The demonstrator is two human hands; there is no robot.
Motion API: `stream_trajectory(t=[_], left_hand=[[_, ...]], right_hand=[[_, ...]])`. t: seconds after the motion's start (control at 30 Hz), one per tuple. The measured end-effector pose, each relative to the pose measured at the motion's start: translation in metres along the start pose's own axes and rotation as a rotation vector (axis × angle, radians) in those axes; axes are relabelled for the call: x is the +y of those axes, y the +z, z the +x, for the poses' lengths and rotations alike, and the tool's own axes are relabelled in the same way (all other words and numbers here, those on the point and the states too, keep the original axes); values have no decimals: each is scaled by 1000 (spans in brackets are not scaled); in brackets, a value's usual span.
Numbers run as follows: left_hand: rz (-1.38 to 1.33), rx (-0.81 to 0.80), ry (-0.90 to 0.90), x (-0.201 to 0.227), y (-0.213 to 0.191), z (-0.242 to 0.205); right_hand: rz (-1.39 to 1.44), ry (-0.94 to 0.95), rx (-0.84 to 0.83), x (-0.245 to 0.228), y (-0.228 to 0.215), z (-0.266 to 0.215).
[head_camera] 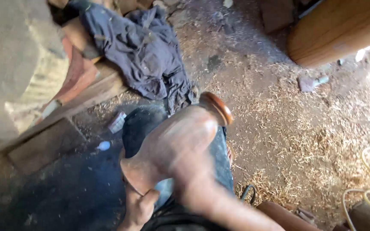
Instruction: The person is sanding a wooden vase by hand to smooth its surface, rotating it frequently to reach all areas.
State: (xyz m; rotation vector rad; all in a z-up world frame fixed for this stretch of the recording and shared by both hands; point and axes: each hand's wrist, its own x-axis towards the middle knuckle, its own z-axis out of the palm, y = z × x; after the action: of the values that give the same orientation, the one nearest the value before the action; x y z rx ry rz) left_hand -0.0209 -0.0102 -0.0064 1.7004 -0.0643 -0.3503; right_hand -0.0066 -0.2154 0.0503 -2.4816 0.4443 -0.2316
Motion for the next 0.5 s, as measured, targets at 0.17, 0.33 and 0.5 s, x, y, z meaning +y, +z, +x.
stream_trajectory(t=[0.17,0.33,0.5], left_hand=[[73,-140,198,2,-10,10],[508,103,679,-10,-11,29],[397,54,633,-34,-11,20]], right_hand=[[-190,-271,108,138,139,-45],[52,-613,19,-10,8,-21],[82,-803,-107,17,3,6]])
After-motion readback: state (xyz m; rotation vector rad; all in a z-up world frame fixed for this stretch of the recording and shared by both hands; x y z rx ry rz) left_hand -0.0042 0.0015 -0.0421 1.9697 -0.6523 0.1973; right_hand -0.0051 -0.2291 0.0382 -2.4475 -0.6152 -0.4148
